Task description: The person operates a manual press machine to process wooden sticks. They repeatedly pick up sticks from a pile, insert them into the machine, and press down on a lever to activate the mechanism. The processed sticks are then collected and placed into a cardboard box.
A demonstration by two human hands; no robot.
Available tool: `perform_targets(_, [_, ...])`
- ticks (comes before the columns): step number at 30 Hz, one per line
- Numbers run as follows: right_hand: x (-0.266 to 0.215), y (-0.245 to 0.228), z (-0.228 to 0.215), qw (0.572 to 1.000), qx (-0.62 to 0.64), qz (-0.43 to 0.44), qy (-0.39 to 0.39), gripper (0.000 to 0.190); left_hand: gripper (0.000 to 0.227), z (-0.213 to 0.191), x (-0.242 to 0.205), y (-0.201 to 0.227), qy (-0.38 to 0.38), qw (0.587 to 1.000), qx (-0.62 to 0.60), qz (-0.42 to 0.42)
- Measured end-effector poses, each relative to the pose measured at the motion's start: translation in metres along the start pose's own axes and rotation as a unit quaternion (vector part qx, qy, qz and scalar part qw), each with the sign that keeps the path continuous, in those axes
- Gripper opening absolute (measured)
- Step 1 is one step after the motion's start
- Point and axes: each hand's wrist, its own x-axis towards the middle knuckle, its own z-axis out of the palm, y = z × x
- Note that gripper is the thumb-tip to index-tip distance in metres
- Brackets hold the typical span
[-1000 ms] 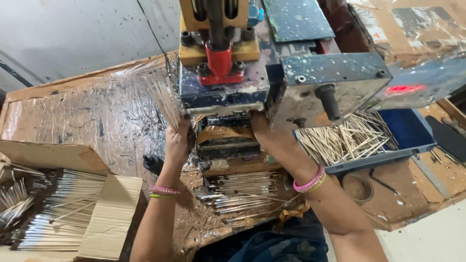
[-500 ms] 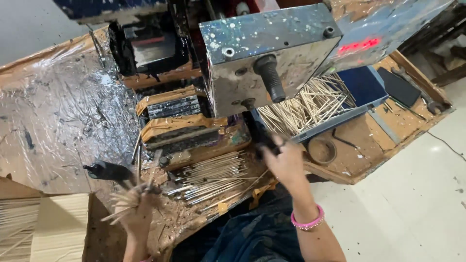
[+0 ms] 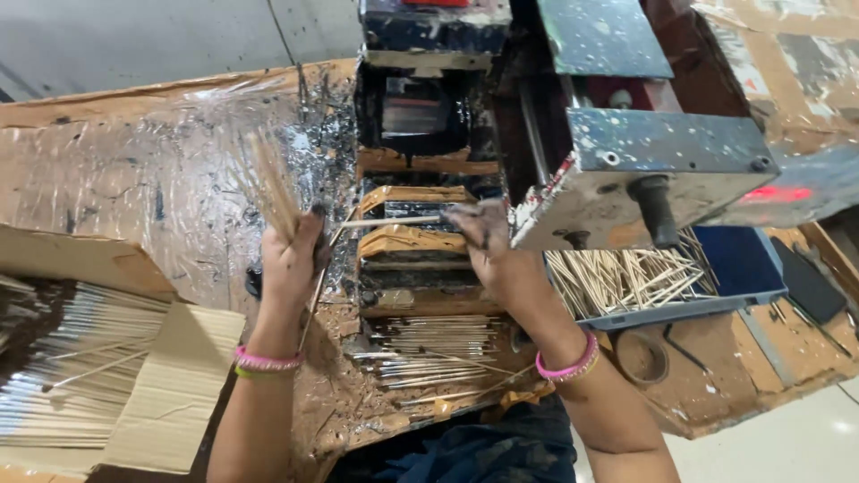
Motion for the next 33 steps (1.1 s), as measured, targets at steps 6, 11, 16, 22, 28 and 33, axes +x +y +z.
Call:
perform_targets(6, [0.001,0.023,0.02,0.968,-0.239,-0.076,0.006,0.039,0.03,0.037,0.044,-0.004,0.05,0.987,-0.097,-0.115])
perform_targets(11, [-0.006,0.002,0.016,0.951,-0.257,0.143,-0.092,0.059,0.03,0.033,0.047,-0.058,-0.009,0.986,-0.16,-0.046])
perform_targets(16, [-0.015,0.015,0.018,0.956,-0.294,0.024,0.005,0.052,0.026,0.033,0.045,-0.051,-0.006,0.989,-0.147,-0.031])
perform_targets(22, [-0.006,0.018,0.001,0.77,-0.622,-0.129,-0.06,0.026,0.029,0.041,0.033,-0.022,0.011,0.968,-0.216,-0.126])
perform_targets(28, [-0.032,0.004,-0.007,0.936,-0.348,-0.022,0.041,0.029,0.036,0.046,-0.033,0.017,0.076,0.984,-0.154,-0.037])
perform_targets(33, [-0.136,0.035,-0.048,0.96,-0.143,0.142,0.196,0.014,0.031,-0.001,-0.091,-0.047,0.125,0.989,-0.084,-0.006])
